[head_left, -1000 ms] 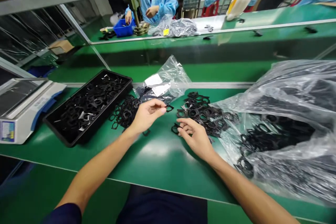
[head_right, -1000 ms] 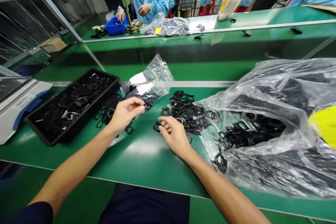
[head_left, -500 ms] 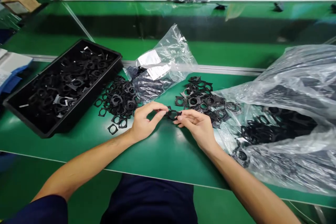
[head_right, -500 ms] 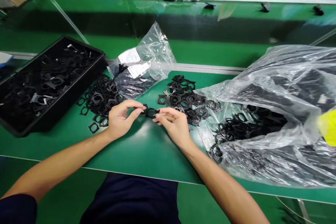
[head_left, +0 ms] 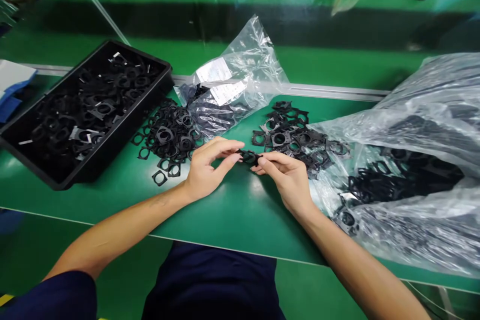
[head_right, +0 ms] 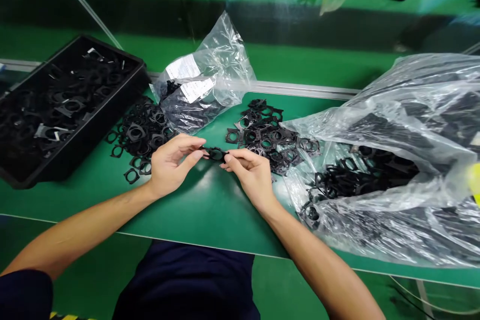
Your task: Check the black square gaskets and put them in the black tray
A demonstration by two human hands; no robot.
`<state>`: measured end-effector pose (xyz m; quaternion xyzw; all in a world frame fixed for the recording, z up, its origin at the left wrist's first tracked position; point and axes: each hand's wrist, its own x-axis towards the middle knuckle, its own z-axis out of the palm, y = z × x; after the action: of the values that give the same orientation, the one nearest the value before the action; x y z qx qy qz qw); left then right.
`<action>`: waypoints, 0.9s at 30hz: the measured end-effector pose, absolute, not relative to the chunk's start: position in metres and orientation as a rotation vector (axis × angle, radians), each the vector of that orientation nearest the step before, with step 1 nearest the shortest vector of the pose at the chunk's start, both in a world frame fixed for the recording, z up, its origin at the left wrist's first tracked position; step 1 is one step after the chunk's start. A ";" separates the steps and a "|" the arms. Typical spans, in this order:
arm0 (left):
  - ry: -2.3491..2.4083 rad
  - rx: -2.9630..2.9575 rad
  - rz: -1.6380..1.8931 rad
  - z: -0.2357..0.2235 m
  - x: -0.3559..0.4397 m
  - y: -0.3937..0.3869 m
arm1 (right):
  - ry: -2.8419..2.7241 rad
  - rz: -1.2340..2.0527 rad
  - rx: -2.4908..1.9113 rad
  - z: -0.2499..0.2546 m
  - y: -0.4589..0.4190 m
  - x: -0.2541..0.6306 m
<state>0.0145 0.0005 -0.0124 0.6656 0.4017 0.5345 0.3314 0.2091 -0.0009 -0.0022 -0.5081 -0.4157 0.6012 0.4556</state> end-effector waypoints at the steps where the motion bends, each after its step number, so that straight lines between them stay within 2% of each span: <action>1: 1.041 1.730 1.392 -0.012 0.015 0.000 | -1.025 1.486 -1.256 -0.002 -0.001 0.209; 27: 1.210 1.889 1.316 -0.012 0.017 0.006 | -1.102 1.519 -1.217 -0.003 -0.002 0.207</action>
<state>0.0167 0.0057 -0.0118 0.6999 0.4484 0.4876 0.2669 0.2072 -0.0016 -0.0034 -0.4893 -0.4433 0.6106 0.4372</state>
